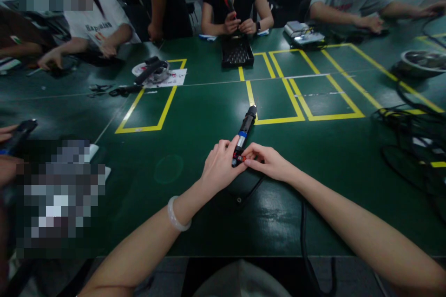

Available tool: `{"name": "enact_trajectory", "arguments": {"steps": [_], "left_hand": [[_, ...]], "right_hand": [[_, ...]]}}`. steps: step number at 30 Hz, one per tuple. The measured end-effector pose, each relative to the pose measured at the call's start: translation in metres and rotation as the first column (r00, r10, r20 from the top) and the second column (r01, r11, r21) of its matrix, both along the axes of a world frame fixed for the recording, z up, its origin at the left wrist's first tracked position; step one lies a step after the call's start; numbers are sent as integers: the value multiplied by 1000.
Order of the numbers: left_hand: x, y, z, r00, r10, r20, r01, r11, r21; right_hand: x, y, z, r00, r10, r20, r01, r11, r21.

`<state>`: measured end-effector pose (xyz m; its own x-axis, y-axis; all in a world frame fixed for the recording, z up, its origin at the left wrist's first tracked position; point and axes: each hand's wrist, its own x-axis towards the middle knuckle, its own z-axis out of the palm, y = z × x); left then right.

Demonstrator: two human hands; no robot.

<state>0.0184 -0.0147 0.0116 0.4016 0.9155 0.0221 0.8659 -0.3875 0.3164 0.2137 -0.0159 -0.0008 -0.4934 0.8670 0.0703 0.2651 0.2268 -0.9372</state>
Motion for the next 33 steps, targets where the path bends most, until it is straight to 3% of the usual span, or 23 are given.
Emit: {"name": "enact_trajectory", "arguments": {"steps": [10,16,25,33], "left_hand": [[-4,1,0,999,-17,-48,19,999,36],[-26,8,2,996,1,-94,2,1000,29],[-110,38,1,962,202,-185,-201,979,26],[-193,77,-2,853,457,-252,-461,886,49]], "right_hand": [[9,9,-9,997,-68,-36,67,997,-33],[16,13,-7,993,-112,-46,108,990,-94],[16,13,-6,991,-124,-41,118,986,-121],[15,13,-5,993,-112,-33,107,985,-138]]}}
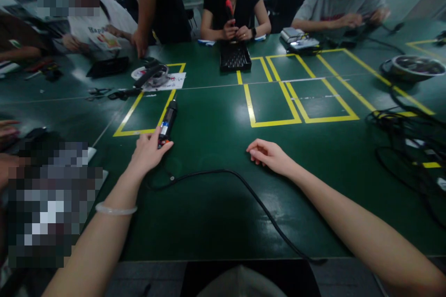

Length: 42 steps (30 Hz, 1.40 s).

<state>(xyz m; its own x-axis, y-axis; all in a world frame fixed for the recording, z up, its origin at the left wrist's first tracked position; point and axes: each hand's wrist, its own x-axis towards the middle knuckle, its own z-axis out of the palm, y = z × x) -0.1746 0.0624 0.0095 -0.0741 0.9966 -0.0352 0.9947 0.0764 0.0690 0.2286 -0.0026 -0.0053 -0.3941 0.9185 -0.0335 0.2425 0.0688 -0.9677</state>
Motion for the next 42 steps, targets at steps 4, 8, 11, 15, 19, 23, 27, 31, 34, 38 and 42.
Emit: {"name": "enact_trajectory", "arguments": {"steps": [4,8,11,15,19,23,27,31,34,38,42], "left_hand": [[-38,21,0,995,103,-15,-103,995,-18],[-64,35,7,977,211,-12,-211,975,-65],[-75,41,13,960,278,-7,-278,957,-85],[-80,44,14,948,318,-14,-318,947,-45],[-74,40,9,954,297,-43,-296,955,18],[-66,33,8,955,290,-67,-285,955,77],[-60,28,10,953,298,-48,-289,948,136],[-55,28,14,935,354,-27,-347,927,143],[-47,25,17,935,356,-14,-352,928,121],[-26,14,16,962,272,-16,-268,956,121],[6,-2,9,985,171,-34,-165,976,143]], "right_hand": [[0,0,-1,1000,3,11,-3,1000,3],[0,0,-2,1000,7,16,-8,1000,16],[0,0,-2,1000,12,26,-12,1000,21],[1,-1,-1,999,24,38,-25,999,28],[0,-1,0,998,33,52,-35,999,30],[0,-1,-1,998,38,48,-40,999,30],[-1,0,-4,997,41,58,-43,998,37],[-1,0,-6,997,41,65,-44,998,45],[-2,-1,-5,997,41,67,-44,998,43],[-3,-1,-4,998,32,60,-35,998,49],[-4,0,-4,998,9,63,-12,999,48]]}}
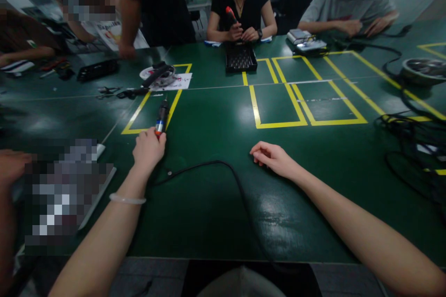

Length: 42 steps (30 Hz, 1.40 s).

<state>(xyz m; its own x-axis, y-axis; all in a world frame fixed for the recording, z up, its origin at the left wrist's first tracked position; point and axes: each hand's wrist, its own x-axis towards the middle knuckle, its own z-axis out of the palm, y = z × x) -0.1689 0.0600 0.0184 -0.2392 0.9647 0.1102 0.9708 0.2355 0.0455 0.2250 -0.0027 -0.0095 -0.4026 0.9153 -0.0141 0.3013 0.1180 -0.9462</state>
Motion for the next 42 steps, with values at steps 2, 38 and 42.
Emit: {"name": "enact_trajectory", "arguments": {"steps": [2,38,42], "left_hand": [[19,-9,-2,999,-43,-12,43,999,8],[176,-82,-4,756,-588,288,619,785,-25],[174,-81,-5,739,-580,343,626,779,-32]], "right_hand": [[0,0,0,1000,-20,5,20,1000,4],[-27,-9,4,988,-68,-136,44,984,-174],[-24,-5,5,962,-150,-230,49,918,-394]]}}
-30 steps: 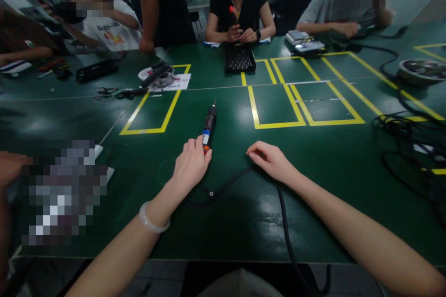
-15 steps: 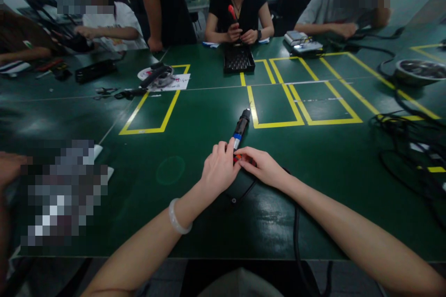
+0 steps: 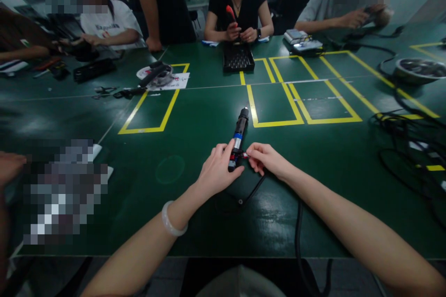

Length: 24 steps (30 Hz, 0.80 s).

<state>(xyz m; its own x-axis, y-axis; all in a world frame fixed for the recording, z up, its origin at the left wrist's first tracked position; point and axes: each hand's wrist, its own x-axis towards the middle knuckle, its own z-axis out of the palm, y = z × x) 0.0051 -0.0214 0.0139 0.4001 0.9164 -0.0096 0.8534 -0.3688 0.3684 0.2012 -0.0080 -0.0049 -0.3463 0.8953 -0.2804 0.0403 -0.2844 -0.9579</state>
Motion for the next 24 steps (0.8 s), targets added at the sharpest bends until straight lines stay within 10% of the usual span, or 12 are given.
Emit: {"name": "enact_trajectory", "arguments": {"steps": [13,24], "left_hand": [[1,0,0,1000,9,13,-9,1000,-10],[-1,0,-3,1000,0,23,0,1000,4]], "right_hand": [[6,0,-4,973,133,-191,-109,986,128],[4,-4,-10,985,155,70,-170,938,302]]}}
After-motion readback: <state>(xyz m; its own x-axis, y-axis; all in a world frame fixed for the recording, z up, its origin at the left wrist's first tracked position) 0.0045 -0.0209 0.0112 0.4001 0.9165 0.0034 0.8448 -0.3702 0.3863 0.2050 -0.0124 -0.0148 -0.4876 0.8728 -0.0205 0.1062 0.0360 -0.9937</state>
